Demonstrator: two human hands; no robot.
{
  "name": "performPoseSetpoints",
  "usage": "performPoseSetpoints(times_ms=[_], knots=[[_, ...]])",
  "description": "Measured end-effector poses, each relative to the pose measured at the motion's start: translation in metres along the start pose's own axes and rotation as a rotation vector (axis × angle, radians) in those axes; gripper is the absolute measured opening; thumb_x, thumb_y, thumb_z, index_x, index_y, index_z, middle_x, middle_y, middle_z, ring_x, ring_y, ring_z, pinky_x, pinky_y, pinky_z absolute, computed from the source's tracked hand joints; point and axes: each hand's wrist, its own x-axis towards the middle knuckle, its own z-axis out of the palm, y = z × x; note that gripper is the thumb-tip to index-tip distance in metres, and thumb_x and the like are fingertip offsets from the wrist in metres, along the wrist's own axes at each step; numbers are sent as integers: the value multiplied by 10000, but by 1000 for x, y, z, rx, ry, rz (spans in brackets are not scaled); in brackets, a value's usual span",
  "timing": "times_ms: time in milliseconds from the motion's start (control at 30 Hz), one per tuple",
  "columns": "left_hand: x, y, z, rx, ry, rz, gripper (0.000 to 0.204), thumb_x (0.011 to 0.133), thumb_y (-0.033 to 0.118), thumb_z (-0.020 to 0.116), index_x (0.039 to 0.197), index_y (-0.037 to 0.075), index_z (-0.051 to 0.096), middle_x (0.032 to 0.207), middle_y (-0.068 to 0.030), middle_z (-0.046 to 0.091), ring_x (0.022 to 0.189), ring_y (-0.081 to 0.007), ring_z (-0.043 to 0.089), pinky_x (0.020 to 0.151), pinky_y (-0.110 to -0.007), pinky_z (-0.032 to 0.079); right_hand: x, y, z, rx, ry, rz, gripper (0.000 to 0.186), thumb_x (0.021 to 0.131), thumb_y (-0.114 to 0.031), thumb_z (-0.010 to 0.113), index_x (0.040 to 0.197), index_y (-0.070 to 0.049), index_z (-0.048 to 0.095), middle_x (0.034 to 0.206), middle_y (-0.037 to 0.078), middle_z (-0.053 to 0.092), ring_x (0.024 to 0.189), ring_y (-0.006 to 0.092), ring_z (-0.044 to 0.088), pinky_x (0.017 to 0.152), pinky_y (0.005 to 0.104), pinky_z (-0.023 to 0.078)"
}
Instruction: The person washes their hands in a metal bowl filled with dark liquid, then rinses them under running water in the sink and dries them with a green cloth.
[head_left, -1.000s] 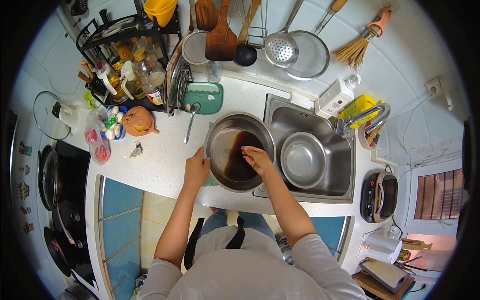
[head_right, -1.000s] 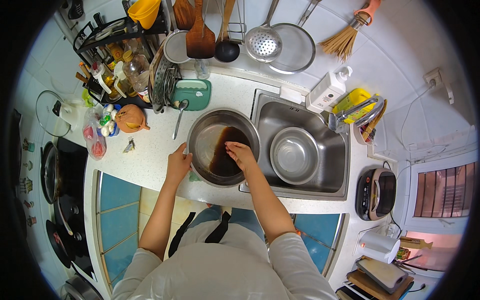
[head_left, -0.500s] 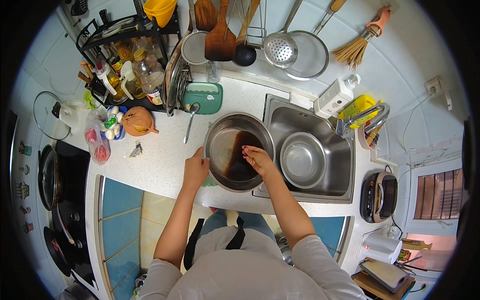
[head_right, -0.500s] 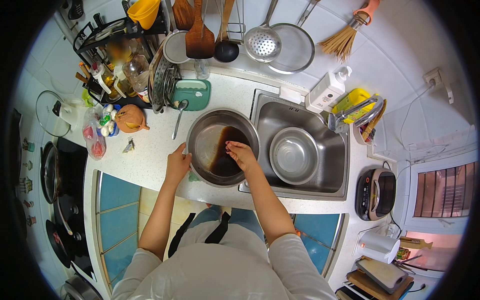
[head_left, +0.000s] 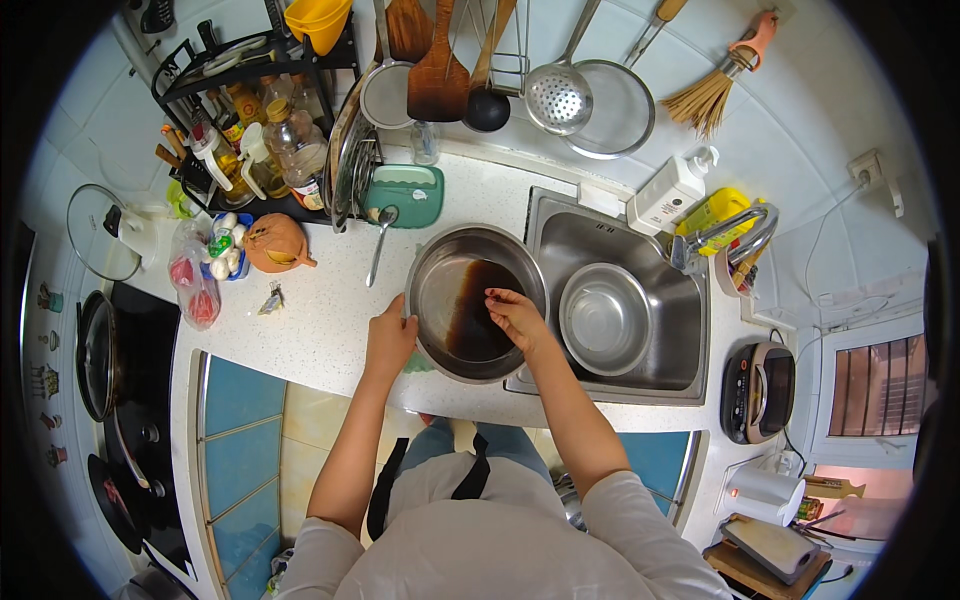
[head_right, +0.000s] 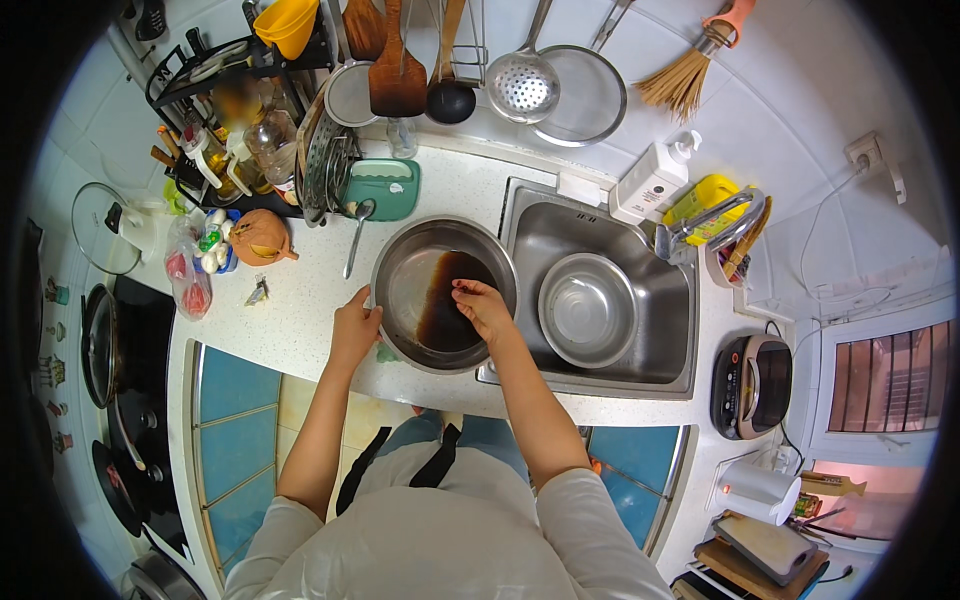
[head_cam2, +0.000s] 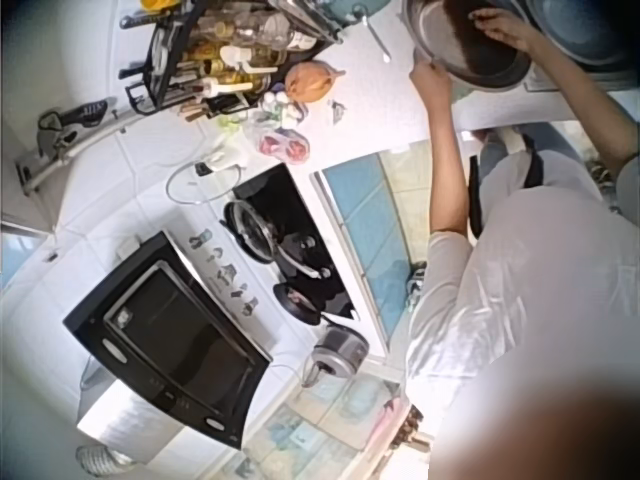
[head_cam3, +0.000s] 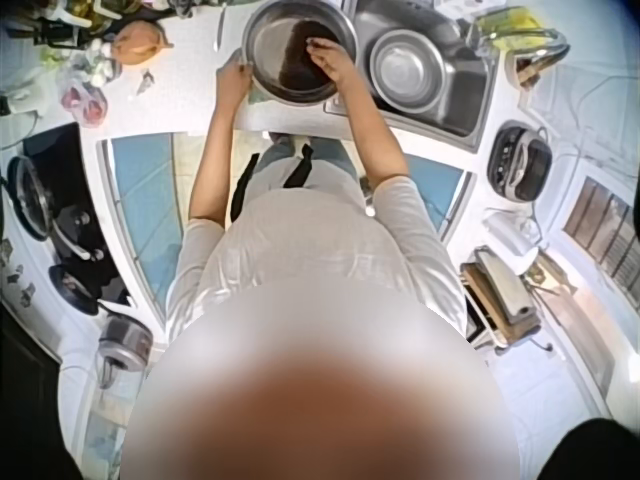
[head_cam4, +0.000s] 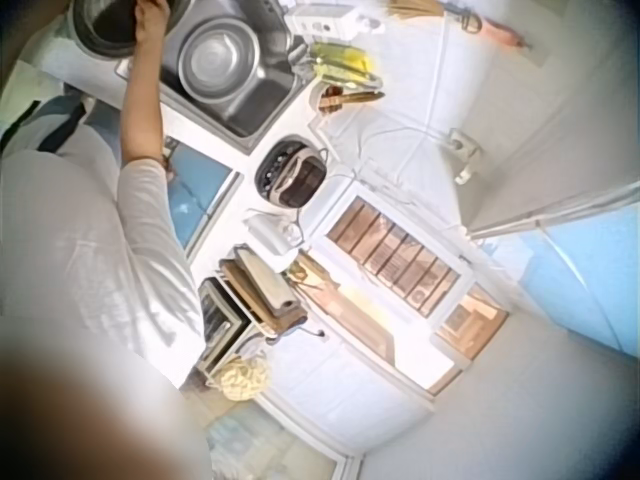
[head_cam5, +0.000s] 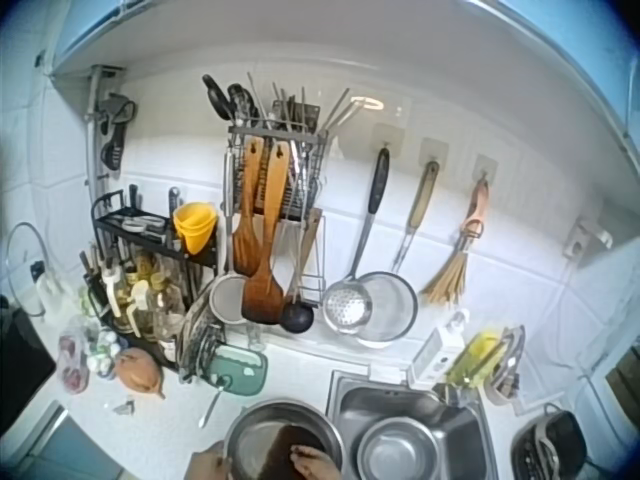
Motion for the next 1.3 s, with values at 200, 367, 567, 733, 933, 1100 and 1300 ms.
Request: performPoseSetpoints(times_ms=[200,367,567,733,933,1100,1300], knots=[[-1,-2,0,-14,-8,-8,398,772,59,503,1143,-64,425,543,-140,571,402,-149,545,405,-256,429,-7,-4,9,-116,119,41,103,792,-65,557,878,-13,575,780,82,596,661,134,583,551,178,479],[-1,0,0,-22,-17,-20,400,774,58,500,1146,-64,422,544,-140,572,404,-147,545,409,-256,431,-8,-8,9,-100,82,112,132,802,-90,551,899,0,557,808,95,592,718,176,595,636,209,472],[-3,6,-3,-41,-23,-16,402,771,55,500,1148,-62,422,552,-144,574,408,-151,547,411,-257,435,-12,-10,8,67,-102,52,167,795,-10,517,957,32,527,872,139,589,849,228,589,687,222,496],[-3,8,-3,-61,-27,-26,373,762,43,466,1119,-59,434,524,-172,547,440,-233,570,456,-307,451,-9,-7,5,-5,-69,23,181,785,33,498,965,47,519,869,142,586,825,229,592,729,252,498],[-3,4,-3,-55,-22,-3,399,769,51,500,1142,-65,424,542,-143,571,405,-152,548,407,-256,433,-12,-8,13,-154,24,-4,159,829,-80,490,943,18,542,812,118,596,761,207,601,660,247,493],[-2,-3,-1,-28,-13,-2,399,767,51,501,1141,-63,426,545,-147,572,404,-157,550,407,-256,434,-17,-14,21,-92,59,29,232,861,-205,466,906,6,552,789,115,597,716,198,606,576,218,474],[-3,4,-2,-50,-24,-23,397,767,54,501,1143,-51,431,545,-146,574,408,-159,554,407,-257,436,-14,-15,11,-282,100,49,269,825,-258,531,885,4,550,787,125,597,727,211,607,618,219,463]])
